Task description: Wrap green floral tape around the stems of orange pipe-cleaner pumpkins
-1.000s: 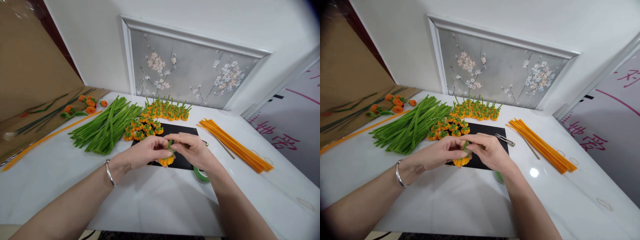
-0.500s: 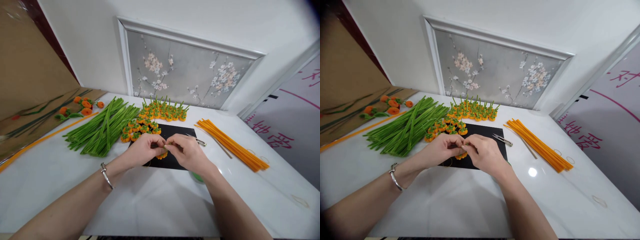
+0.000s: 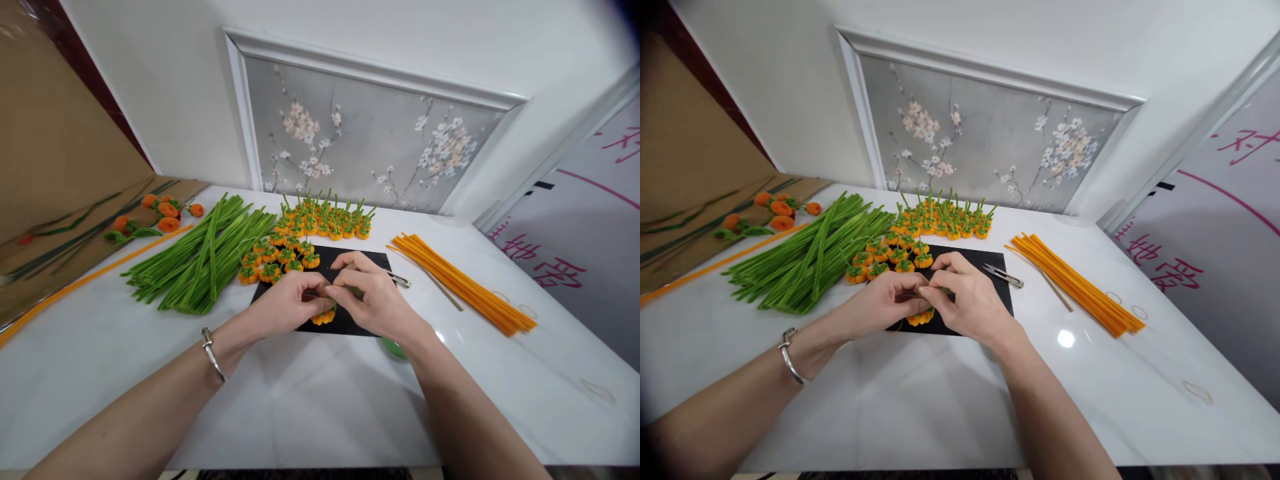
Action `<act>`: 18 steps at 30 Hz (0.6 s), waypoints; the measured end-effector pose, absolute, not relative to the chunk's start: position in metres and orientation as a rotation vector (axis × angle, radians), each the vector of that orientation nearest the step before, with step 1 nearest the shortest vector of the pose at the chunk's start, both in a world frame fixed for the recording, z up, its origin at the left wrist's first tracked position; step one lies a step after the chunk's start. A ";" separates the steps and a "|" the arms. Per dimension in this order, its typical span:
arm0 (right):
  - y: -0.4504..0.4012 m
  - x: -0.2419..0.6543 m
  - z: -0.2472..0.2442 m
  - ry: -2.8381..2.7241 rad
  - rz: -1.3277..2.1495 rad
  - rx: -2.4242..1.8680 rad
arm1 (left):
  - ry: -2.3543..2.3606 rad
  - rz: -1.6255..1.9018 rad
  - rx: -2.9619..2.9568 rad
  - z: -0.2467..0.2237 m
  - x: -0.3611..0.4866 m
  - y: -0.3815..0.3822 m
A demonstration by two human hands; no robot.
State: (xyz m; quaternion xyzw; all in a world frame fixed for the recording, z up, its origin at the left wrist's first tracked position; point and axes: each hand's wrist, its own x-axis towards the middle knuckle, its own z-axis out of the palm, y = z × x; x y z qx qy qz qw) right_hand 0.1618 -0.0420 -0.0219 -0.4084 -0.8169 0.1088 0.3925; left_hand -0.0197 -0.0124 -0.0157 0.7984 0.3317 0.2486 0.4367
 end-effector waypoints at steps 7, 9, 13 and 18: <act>-0.042 0.157 -0.020 -2.254 0.078 -1.145 | 0.887 0.647 2.167 -0.024 -0.020 -0.011; -0.042 0.153 -0.023 -2.260 0.006 -1.191 | 0.905 0.650 2.199 -0.026 -0.020 -0.010; -0.040 0.148 -0.028 -2.184 0.031 -1.206 | 0.889 0.642 2.206 -0.025 -0.020 -0.010; -0.039 0.159 -0.027 -1.922 0.657 -1.165 | 0.848 0.629 2.114 -0.018 -0.021 -0.008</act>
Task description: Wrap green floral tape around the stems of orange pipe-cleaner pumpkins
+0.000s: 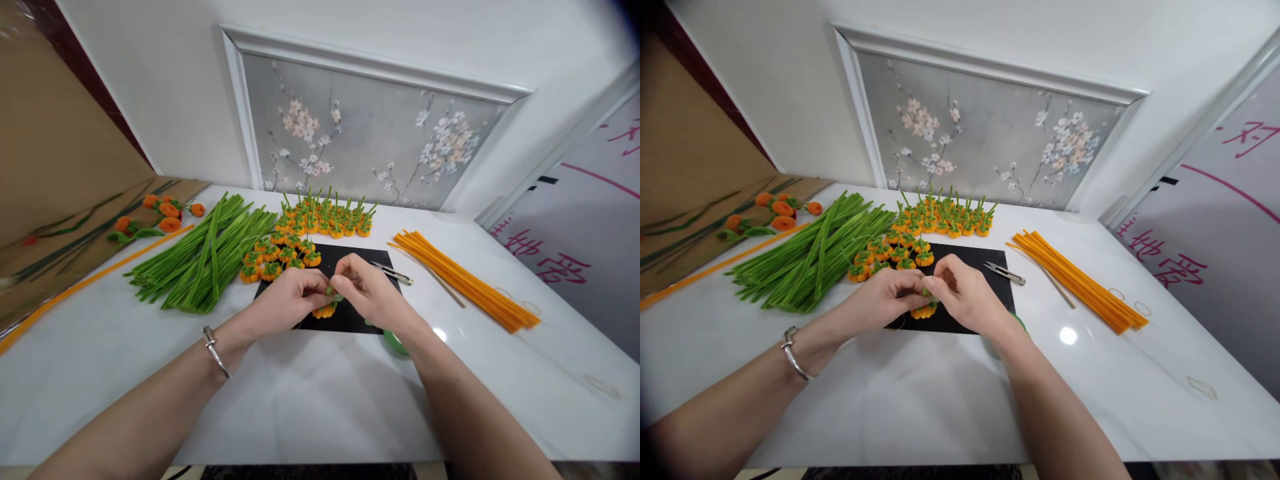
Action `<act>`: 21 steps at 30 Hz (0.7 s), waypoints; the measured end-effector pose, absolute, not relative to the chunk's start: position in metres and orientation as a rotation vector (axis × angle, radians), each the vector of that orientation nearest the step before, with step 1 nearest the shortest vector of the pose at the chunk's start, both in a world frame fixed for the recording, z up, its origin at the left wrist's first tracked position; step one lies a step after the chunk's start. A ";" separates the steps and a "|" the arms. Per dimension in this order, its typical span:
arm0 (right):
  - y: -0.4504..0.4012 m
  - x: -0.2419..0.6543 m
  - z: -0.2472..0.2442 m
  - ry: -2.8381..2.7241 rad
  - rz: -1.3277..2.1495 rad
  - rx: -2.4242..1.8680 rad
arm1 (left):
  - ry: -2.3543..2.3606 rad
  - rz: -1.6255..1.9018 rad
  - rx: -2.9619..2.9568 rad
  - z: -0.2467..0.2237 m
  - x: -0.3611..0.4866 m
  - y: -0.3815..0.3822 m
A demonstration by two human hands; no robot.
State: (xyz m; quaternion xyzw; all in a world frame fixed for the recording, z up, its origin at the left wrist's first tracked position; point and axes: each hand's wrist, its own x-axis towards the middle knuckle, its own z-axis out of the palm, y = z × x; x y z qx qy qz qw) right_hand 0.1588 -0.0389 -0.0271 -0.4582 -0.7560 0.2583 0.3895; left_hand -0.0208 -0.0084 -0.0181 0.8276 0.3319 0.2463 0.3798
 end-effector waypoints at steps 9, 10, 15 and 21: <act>-0.037 0.163 -0.034 -1.877 0.996 -1.118 | 0.819 0.580 1.987 -0.010 -0.025 -0.008; -0.037 0.163 -0.033 -1.868 0.997 -1.087 | 0.816 0.569 1.976 -0.010 -0.026 -0.008; -0.039 0.164 -0.024 -1.820 0.934 -1.044 | 0.765 0.543 1.898 -0.009 -0.029 -0.006; -0.041 0.166 -0.020 -1.801 0.907 -1.085 | 0.718 0.549 1.825 -0.006 -0.031 -0.007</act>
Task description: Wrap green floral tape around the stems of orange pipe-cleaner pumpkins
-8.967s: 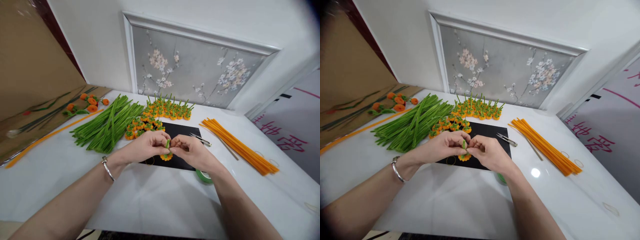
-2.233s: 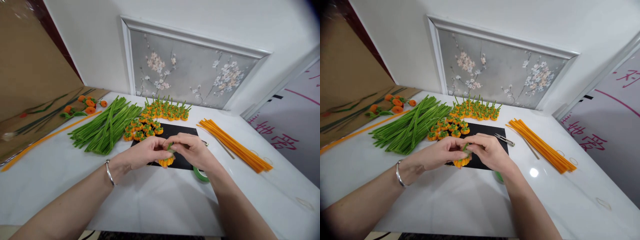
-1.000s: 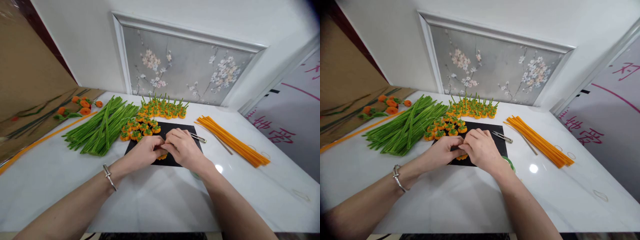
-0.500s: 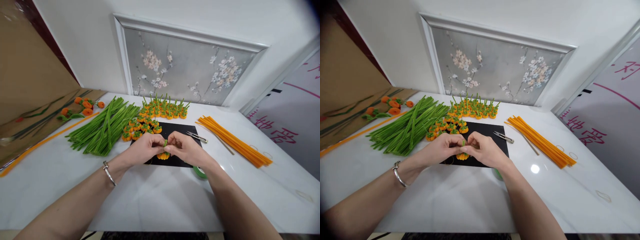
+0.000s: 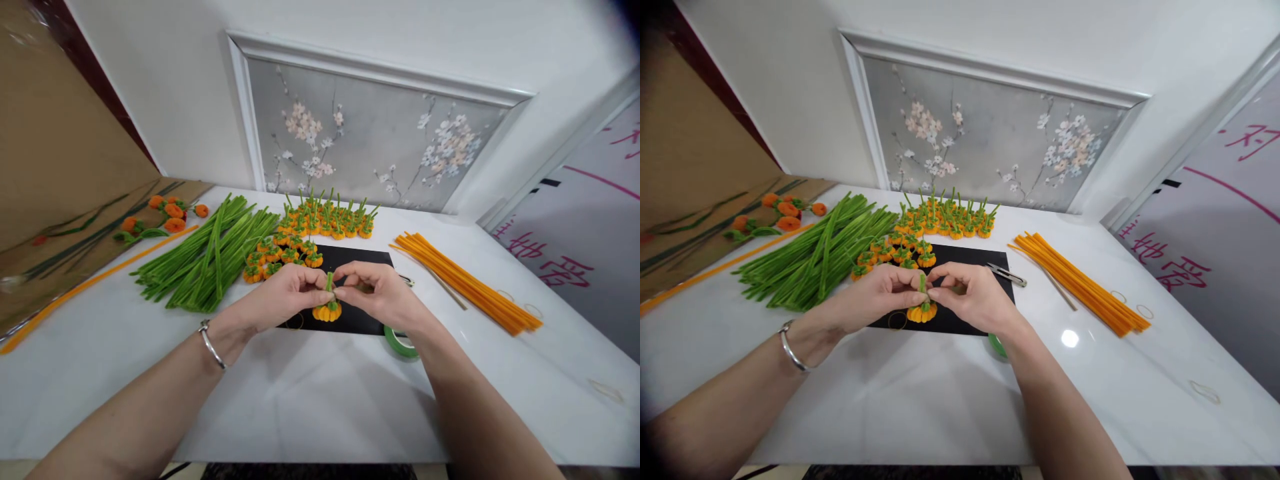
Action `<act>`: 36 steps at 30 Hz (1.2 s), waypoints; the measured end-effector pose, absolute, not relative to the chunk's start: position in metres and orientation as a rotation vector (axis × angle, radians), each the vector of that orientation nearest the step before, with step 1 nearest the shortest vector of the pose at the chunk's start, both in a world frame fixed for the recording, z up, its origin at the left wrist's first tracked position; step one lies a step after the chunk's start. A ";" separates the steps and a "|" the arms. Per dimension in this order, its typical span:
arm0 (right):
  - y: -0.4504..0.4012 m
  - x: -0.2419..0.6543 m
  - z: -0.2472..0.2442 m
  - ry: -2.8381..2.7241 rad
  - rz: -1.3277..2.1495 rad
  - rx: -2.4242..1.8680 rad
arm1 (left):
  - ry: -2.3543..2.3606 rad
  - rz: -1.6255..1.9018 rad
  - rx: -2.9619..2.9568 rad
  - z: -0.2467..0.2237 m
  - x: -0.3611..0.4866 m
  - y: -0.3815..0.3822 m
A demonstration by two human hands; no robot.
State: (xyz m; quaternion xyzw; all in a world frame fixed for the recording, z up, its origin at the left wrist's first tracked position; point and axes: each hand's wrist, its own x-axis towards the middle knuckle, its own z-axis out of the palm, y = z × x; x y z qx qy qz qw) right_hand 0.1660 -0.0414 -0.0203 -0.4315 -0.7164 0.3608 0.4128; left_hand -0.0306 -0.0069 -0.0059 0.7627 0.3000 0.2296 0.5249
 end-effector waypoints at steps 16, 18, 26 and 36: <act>-0.035 0.181 -0.023 -1.758 1.218 -1.051 | 0.690 0.393 1.854 0.002 -0.044 -0.001; -0.038 0.174 -0.023 -1.780 1.172 -0.989 | 0.713 0.375 1.861 0.000 -0.041 -0.002; -0.039 0.153 -0.034 -1.755 1.175 -1.004 | 0.805 0.341 1.907 -0.002 -0.032 -0.007; -0.041 0.158 -0.028 -1.712 1.247 -0.916 | 0.672 0.355 1.765 -0.003 -0.036 -0.008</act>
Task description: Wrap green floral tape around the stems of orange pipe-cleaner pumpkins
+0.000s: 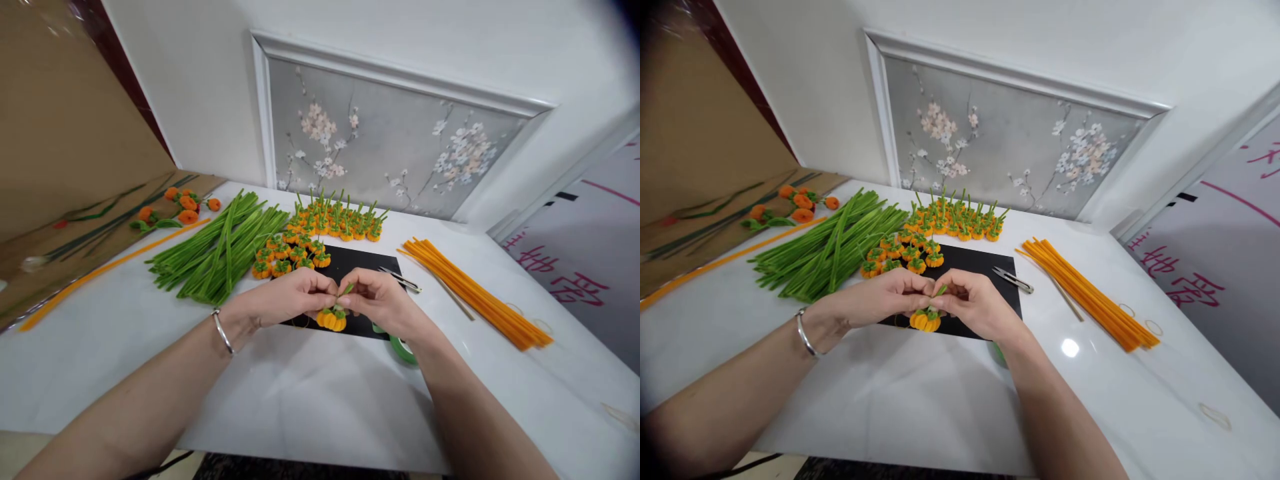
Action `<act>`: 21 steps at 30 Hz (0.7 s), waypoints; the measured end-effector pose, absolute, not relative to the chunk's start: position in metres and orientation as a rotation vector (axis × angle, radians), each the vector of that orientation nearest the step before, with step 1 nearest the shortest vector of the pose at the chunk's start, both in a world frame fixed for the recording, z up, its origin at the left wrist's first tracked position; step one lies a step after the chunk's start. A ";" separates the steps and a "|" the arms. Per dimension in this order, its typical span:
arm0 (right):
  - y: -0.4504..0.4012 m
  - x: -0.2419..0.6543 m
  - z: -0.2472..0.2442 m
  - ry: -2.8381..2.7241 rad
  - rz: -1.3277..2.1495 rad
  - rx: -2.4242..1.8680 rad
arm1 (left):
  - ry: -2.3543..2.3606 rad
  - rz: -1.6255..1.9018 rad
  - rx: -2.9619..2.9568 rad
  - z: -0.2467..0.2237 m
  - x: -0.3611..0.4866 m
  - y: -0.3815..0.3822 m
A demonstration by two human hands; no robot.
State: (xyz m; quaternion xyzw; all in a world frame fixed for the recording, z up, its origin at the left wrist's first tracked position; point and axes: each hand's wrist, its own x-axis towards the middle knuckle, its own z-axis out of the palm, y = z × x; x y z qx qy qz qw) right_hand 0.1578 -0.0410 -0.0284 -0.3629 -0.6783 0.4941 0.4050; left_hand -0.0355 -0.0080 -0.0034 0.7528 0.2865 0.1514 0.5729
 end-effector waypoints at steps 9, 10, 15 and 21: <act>-0.039 0.158 -0.027 -1.786 0.891 -1.105 | 0.687 0.393 1.567 0.000 -0.034 -0.009; -0.039 0.158 -0.027 -1.782 0.870 -1.120 | 0.702 0.429 1.551 0.001 -0.032 -0.011; -0.038 0.156 -0.030 -1.775 0.775 -1.154 | 0.843 0.586 1.481 0.001 -0.020 -0.019; -0.039 0.153 -0.030 -1.802 0.697 -1.171 | 0.858 0.679 1.603 -0.009 -0.015 -0.019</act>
